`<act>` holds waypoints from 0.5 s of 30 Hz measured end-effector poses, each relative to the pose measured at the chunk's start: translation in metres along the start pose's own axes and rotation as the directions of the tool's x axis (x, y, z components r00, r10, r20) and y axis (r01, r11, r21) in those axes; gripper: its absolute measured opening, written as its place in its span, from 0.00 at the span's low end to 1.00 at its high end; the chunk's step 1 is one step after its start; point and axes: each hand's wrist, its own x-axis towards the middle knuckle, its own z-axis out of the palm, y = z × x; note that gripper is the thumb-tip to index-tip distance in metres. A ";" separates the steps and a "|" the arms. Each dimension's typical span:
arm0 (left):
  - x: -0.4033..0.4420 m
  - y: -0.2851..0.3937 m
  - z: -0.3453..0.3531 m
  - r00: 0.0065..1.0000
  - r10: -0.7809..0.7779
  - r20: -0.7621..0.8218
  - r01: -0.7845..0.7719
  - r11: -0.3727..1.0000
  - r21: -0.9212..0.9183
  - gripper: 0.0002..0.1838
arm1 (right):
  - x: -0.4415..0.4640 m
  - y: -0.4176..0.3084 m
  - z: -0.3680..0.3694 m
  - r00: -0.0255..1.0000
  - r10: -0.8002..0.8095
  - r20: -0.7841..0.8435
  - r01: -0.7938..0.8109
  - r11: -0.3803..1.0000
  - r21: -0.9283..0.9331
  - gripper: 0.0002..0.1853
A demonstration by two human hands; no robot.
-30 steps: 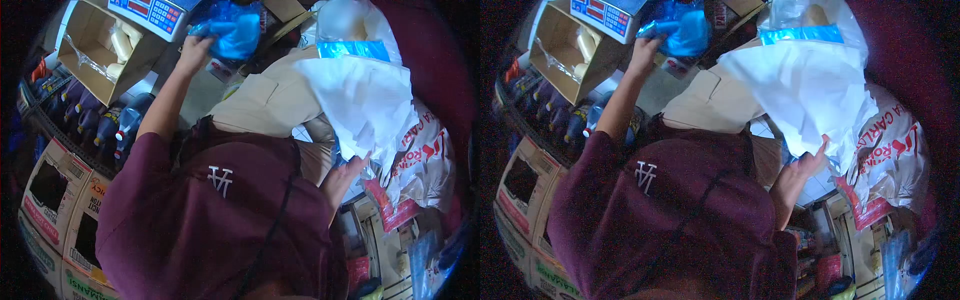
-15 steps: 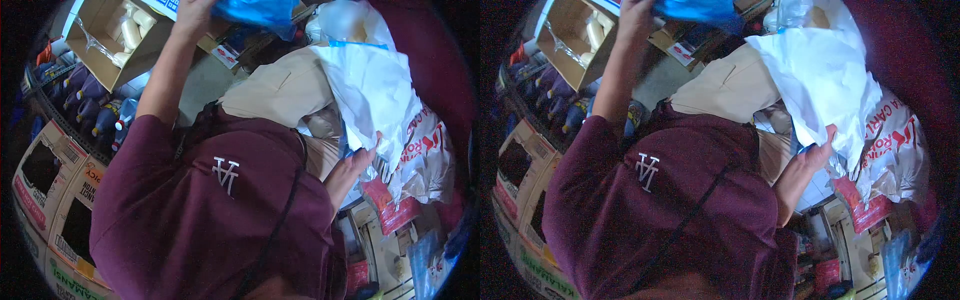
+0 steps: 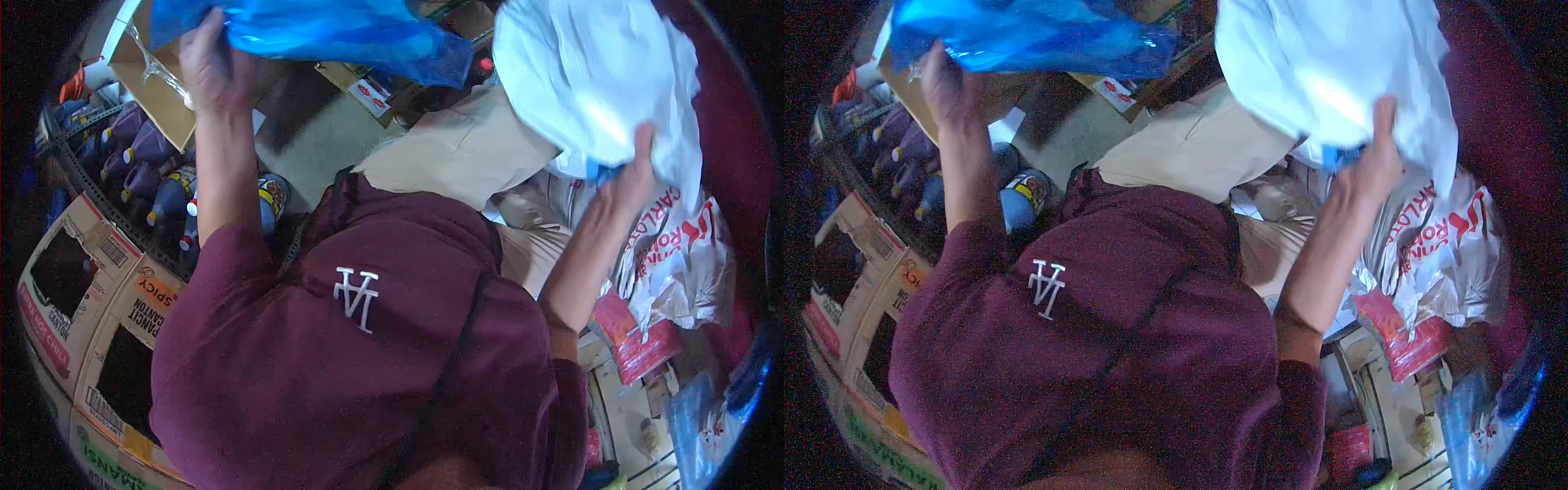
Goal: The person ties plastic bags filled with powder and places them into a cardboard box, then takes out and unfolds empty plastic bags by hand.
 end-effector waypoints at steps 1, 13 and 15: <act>-0.003 0.007 0.018 0.997 0.082 0.010 -0.083 0.994 0.064 0.18 | 0.009 0.004 0.014 0.994 -0.012 0.110 -0.002 0.992 0.127 0.28; -0.015 0.065 -0.001 0.953 0.013 0.301 0.105 0.922 -0.374 0.19 | 0.022 0.075 0.096 0.639 -0.046 0.768 0.699 0.452 -0.554 0.23; -0.019 0.058 -0.017 0.947 -0.107 0.304 0.226 0.892 -0.392 0.20 | 0.026 0.069 0.095 0.582 0.067 0.811 0.721 0.420 -0.552 0.22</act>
